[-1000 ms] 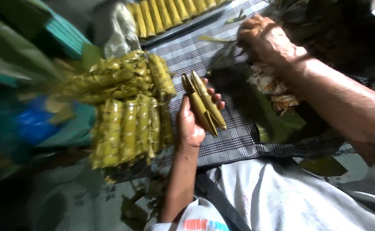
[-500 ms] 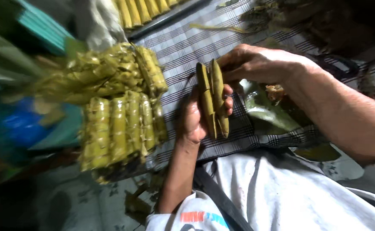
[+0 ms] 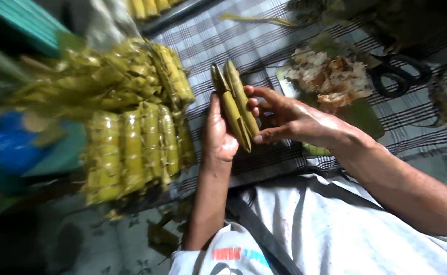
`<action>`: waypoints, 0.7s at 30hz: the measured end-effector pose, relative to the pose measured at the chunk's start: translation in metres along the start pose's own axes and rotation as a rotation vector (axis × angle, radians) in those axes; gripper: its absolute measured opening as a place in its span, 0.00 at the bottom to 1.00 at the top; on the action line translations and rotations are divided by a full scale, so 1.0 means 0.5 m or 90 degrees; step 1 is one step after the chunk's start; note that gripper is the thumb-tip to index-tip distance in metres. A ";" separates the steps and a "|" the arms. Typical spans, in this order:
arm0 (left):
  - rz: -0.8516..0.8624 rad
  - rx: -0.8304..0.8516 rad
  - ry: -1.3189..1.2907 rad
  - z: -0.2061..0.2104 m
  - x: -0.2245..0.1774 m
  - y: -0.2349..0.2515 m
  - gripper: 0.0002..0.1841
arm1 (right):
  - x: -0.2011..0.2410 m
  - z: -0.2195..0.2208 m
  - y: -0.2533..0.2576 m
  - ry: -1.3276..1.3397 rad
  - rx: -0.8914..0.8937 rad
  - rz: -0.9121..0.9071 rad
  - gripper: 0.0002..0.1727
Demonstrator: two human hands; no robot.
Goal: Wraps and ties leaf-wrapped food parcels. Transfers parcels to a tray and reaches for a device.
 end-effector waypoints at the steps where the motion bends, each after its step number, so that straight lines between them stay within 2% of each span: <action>1: 0.011 0.020 -0.007 0.004 -0.006 -0.001 0.28 | 0.000 0.008 -0.008 0.013 0.009 0.004 0.53; 4: 0.028 0.046 -0.004 0.008 -0.021 -0.010 0.28 | 0.003 0.019 -0.017 0.038 0.072 0.002 0.57; 6: 0.031 0.065 -0.002 0.011 -0.026 -0.013 0.28 | 0.011 0.009 -0.020 0.021 0.078 -0.001 0.53; 7: 0.030 0.081 -0.003 0.014 -0.028 -0.014 0.28 | 0.015 0.000 -0.021 0.021 0.062 -0.009 0.47; 10: 0.025 0.125 -0.004 0.023 -0.028 -0.015 0.26 | 0.028 -0.039 -0.015 0.041 -0.072 -0.058 0.16; 11: 0.022 0.131 0.000 0.023 -0.027 -0.015 0.27 | 0.031 -0.050 -0.013 0.042 -0.111 -0.076 0.10; 15: 0.018 0.097 0.041 0.007 -0.022 -0.022 0.27 | 0.064 -0.074 -0.019 -0.077 -0.143 -0.155 0.08; 19: 0.044 -0.057 0.129 -0.032 -0.027 -0.035 0.26 | 0.111 -0.059 -0.043 -0.373 -0.077 -0.204 0.08; 21: 0.049 -0.088 0.177 -0.038 -0.031 -0.039 0.24 | 0.133 -0.045 -0.054 -0.490 -0.051 -0.255 0.09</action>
Point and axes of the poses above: each hand's wrist, its own y-axis towards the middle knuckle, its own z-axis out of the palm, x = y × z, the point moved 10 cm from there along y, towards the middle knuckle, and after that the axes turned 11 degrees about -z, right-handed, at the moved point
